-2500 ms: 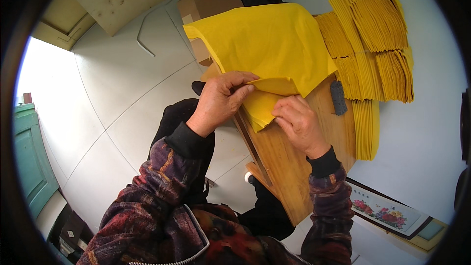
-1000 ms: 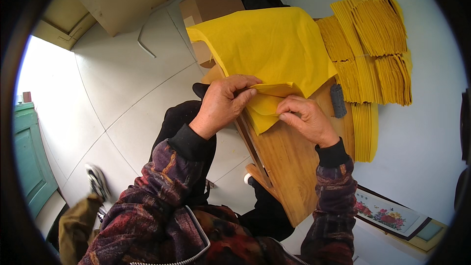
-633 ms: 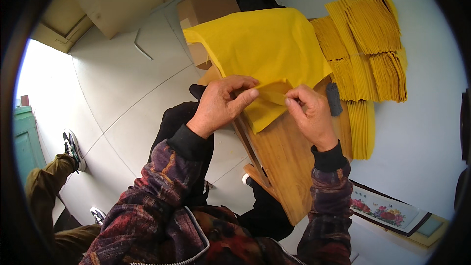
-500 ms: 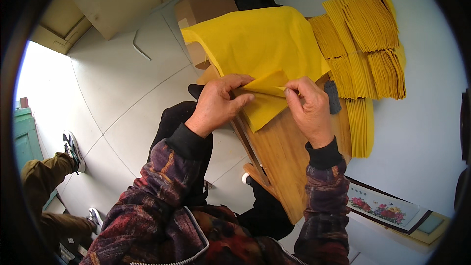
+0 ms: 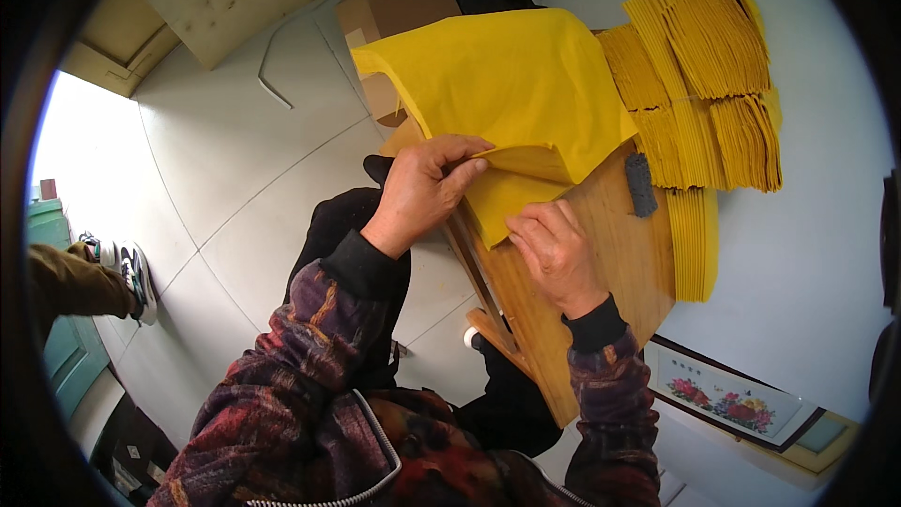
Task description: The person sits on the floor and repeatedly folds yellow fabric pieces on a wooden table. They align edges, fold the fabric in half, and stack the finished pieces.
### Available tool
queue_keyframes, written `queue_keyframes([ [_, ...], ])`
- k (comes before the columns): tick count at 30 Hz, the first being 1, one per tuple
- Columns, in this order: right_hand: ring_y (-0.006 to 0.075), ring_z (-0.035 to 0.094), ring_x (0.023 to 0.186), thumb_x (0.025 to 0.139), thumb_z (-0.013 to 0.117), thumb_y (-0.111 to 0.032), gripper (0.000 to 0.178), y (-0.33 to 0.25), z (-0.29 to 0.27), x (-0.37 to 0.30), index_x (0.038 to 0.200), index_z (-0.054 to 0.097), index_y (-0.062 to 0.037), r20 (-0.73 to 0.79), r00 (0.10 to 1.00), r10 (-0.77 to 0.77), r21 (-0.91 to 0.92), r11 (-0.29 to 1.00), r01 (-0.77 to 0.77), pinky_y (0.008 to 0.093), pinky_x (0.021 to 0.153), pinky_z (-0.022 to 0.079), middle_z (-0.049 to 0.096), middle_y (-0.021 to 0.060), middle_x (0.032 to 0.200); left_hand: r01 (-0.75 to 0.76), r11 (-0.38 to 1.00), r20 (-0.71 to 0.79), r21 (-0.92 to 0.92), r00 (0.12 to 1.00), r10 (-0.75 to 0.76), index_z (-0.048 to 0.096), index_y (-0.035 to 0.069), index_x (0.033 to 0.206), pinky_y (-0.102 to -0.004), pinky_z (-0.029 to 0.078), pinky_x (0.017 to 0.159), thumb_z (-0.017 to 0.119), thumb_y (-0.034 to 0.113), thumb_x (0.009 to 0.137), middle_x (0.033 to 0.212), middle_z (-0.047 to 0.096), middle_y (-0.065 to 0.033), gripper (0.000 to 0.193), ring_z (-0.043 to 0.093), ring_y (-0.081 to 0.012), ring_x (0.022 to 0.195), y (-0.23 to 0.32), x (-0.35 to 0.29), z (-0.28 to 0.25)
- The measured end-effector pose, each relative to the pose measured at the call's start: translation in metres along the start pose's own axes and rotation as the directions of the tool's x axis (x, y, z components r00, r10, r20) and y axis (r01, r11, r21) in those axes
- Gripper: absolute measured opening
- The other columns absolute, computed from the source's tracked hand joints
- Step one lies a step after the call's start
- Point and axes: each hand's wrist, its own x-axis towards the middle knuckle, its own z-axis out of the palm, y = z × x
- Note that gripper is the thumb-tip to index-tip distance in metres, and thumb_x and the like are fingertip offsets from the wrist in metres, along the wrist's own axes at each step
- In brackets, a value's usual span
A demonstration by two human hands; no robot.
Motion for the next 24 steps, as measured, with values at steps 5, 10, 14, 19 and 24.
queue_keyframes([
  [5, 0.0283, 0.057, 0.093, 0.075, 0.074, -0.003, 0.030, 0.005, -0.004, 0.006, 0.103, 0.065, -0.0038, 0.034, 0.999, -0.041, 0.007, 0.999, 0.041, 0.0378, 0.080, 0.049, 0.058, 0.0084, 0.098, 0.001, 1.000, 0.005, 0.005, 1.000, -0.001, 0.067, -0.002, 0.110, -0.0256, 0.050, 0.081, 0.063, 0.008, 0.094, 0.096, 0.070, -0.0077, 0.020, 0.062, -0.0124, 0.086, 0.000, 0.001, 0.000],
  [10, 0.0295, 0.059, 0.088, 0.069, 0.077, 0.001, 0.031, 0.008, -0.002, 0.011, 0.098, 0.067, -0.0037, 0.015, 0.996, -0.090, -0.002, 0.996, 0.090, 0.0365, 0.076, 0.051, 0.060, 0.0097, 0.095, -0.016, 1.000, 0.009, -0.019, 1.000, 0.016, 0.067, -0.003, 0.110, -0.0257, 0.050, 0.083, 0.063, 0.007, 0.094, 0.098, 0.070, -0.0075, 0.019, 0.062, -0.0122, 0.089, -0.003, 0.001, 0.000],
  [14, 0.0272, 0.059, 0.089, 0.077, 0.071, -0.004, 0.021, 0.015, -0.003, 0.011, 0.097, 0.066, -0.0041, 0.027, 0.996, -0.085, 0.035, 0.996, 0.084, 0.0372, 0.077, 0.050, 0.060, 0.0080, 0.095, 0.013, 0.999, 0.016, -0.029, 1.000, -0.013, 0.067, -0.003, 0.110, -0.0259, 0.050, 0.084, 0.063, 0.007, 0.094, 0.098, 0.070, -0.0072, 0.019, 0.062, -0.0124, 0.089, -0.002, 0.001, 0.000],
  [19, 0.0282, 0.059, 0.089, 0.079, 0.068, -0.003, 0.013, 0.015, -0.003, 0.012, 0.092, 0.064, -0.0034, 0.033, 0.998, -0.061, 0.038, 0.997, 0.060, 0.0377, 0.077, 0.050, 0.060, 0.0092, 0.093, 0.016, 0.999, 0.022, -0.034, 1.000, -0.015, 0.067, -0.003, 0.110, -0.0257, 0.050, 0.083, 0.063, 0.007, 0.094, 0.097, 0.070, -0.0068, 0.019, 0.062, -0.0119, 0.088, -0.001, 0.001, 0.000],
  [24, 0.0316, 0.058, 0.088, 0.080, 0.068, -0.004, 0.011, 0.014, -0.004, 0.015, 0.088, 0.061, -0.0019, 0.058, 0.998, -0.032, 0.140, 0.990, 0.024, 0.0397, 0.075, 0.049, 0.059, 0.0115, 0.091, 0.007, 0.999, 0.016, -0.036, 1.000, -0.007, 0.067, -0.003, 0.110, -0.0253, 0.050, 0.082, 0.063, 0.007, 0.094, 0.096, 0.070, -0.0063, 0.019, 0.061, -0.0113, 0.088, -0.002, 0.002, 0.000],
])
